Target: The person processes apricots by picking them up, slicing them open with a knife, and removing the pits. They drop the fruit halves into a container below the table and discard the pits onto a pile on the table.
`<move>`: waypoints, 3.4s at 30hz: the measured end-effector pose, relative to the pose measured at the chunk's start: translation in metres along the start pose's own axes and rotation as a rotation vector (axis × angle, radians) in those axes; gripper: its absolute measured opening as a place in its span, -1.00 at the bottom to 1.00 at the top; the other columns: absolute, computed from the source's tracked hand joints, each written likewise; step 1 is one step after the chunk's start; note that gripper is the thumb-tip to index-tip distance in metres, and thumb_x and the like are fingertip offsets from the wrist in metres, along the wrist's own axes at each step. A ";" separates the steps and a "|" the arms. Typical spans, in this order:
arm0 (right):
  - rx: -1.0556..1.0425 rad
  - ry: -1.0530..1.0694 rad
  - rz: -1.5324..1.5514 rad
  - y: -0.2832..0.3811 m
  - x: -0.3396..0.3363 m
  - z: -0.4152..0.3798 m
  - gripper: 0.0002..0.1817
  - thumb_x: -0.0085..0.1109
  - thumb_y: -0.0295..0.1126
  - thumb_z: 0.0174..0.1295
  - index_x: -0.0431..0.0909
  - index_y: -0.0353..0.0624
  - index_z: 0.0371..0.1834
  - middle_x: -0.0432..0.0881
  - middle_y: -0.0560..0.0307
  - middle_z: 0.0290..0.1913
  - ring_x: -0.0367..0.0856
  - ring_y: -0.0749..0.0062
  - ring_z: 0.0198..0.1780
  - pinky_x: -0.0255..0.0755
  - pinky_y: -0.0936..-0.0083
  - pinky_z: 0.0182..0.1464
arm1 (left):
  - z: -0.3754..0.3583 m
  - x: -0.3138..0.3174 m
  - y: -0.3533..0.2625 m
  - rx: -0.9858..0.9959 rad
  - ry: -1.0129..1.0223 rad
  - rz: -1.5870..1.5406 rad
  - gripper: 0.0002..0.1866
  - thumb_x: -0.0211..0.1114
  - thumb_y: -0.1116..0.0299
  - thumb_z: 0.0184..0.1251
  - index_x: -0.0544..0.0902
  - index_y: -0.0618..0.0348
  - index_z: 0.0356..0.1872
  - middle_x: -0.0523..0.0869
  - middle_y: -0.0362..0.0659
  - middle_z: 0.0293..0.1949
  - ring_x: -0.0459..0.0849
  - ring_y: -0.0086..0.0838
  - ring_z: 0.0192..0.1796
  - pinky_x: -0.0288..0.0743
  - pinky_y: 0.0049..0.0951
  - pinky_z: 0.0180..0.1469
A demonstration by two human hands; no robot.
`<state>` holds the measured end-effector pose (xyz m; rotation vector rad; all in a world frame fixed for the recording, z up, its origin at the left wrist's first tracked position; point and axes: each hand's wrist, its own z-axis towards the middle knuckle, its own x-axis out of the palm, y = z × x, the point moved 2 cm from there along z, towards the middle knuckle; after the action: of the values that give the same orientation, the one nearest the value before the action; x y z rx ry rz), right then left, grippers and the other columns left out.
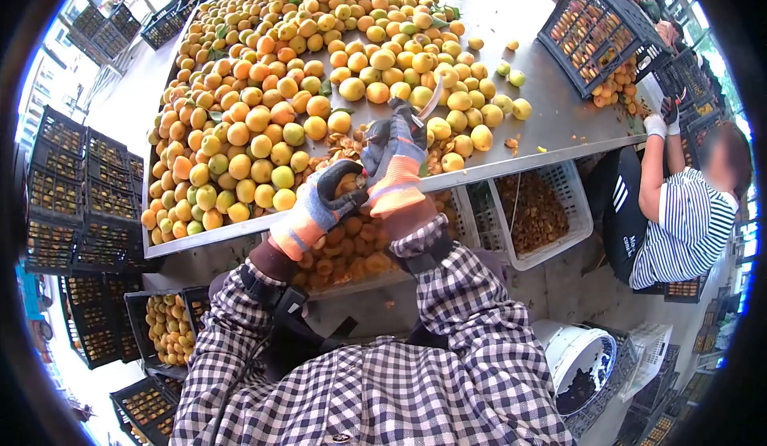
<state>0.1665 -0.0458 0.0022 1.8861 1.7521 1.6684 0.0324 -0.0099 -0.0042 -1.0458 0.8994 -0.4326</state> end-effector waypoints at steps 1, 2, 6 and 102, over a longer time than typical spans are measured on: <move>0.000 0.001 0.000 -0.002 0.002 0.004 -0.73 0.16 -0.01 0.33 0.45 0.09 -0.34 0.46 0.33 -0.62 0.31 0.58 -0.71 0.15 0.60 -0.71 | 0.001 -0.001 0.000 0.018 0.000 -0.005 -0.67 0.44 0.40 0.17 0.61 0.20 -0.04 0.69 -0.08 -0.14 0.67 -0.34 -0.06 0.51 -0.41 0.03; 0.030 -0.040 0.021 -0.005 0.003 0.007 -0.76 0.14 -0.05 0.36 0.43 0.10 -0.35 0.42 0.35 -0.63 0.23 0.59 -0.73 0.07 0.59 -0.71 | 0.003 -0.001 0.002 0.019 0.000 -0.004 -0.67 0.44 0.40 0.17 0.61 0.20 -0.04 0.69 -0.08 -0.14 0.67 -0.34 -0.06 0.51 -0.41 0.03; 0.095 -0.132 0.051 -0.015 0.005 0.021 -0.74 0.14 -0.08 0.35 0.39 0.09 -0.40 0.36 0.34 -0.65 0.13 0.56 -0.76 -0.01 0.56 -0.72 | 0.005 -0.002 0.012 0.056 -0.023 0.083 -0.67 0.41 0.41 0.19 0.59 0.19 -0.03 0.70 -0.05 -0.13 0.69 -0.22 -0.05 0.52 -0.36 0.02; -0.430 0.282 -0.843 0.091 -0.070 0.038 -0.76 0.29 -0.39 0.24 0.59 -0.25 -0.07 0.71 0.13 -0.25 0.61 0.59 -0.26 0.52 0.59 -0.20 | 0.172 0.016 0.061 -0.089 -0.026 1.075 -0.45 0.48 0.05 -0.01 0.64 -0.02 0.05 0.68 -0.12 -0.06 0.63 -0.18 0.02 0.49 -0.23 0.07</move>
<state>0.2706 -0.1073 0.0038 0.6072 1.7079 1.7627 0.1746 0.1021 -0.0297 -0.5158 1.3154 0.5223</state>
